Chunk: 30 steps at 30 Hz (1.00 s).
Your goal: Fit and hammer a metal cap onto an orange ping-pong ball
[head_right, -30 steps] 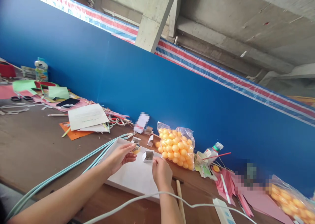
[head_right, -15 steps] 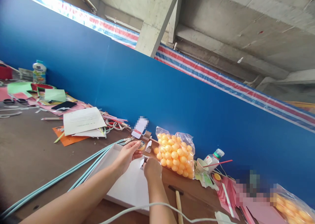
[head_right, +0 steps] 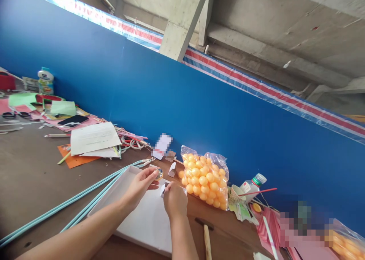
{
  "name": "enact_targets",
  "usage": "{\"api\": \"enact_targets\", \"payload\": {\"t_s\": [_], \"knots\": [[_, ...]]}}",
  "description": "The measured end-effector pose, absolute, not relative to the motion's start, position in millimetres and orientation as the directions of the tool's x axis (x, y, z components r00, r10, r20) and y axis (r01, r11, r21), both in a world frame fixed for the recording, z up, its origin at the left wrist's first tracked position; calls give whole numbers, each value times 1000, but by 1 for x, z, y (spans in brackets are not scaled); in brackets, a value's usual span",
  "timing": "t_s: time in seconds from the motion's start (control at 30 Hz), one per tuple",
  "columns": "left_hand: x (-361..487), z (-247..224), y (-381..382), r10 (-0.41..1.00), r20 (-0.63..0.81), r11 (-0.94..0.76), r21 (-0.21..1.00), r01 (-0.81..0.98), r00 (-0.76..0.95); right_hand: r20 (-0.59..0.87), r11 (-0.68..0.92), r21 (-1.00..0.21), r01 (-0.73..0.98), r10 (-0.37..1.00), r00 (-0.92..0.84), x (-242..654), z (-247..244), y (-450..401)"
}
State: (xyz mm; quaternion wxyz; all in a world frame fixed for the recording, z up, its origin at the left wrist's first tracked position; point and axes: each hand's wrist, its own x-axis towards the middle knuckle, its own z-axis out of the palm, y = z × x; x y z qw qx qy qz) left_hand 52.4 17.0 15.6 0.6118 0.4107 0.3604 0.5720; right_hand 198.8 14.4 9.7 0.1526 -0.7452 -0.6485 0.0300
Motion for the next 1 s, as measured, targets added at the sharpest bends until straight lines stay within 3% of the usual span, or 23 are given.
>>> {"api": "enact_targets", "payload": {"t_s": [0.13, 0.27, 0.4, 0.57, 0.7, 0.8, 0.9, 1.0], "knots": [[55, 14, 12, 992, 112, -94, 961, -262, 52, 221, -59, -343, 938, 965, 142, 209, 25, -5], [57, 12, 6, 966, 257, -257, 965, -61, 7, 309, 21, -508, 861, 938, 159, 215, 31, -24], [57, 7, 2, 893, 450, -441, 878, 189, -6, 326, 104, -689, 717, 928, 178, 212, 23, -41], [54, 1, 0, 862, 504, -481, 783, 395, 52, 353, 179, -783, 595, 916, 189, 207, -1, -45], [52, 5, -3, 847, 520, -513, 750, 416, 107, 490, 298, -810, 504, 817, 304, 196, -15, -40], [53, 8, -6, 834, 545, -530, 746, 403, 87, 592, 357, -756, 549, 732, 338, 194, -20, -40], [55, 10, -9, 812, 572, -570, 735, 368, 115, 648, 321, -700, 638, 660, 379, 204, -19, -47], [56, 17, -11, 826, 557, -557, 783, 279, 85, 577, 205, -770, 605, 628, 522, 221, -15, -54]]}}
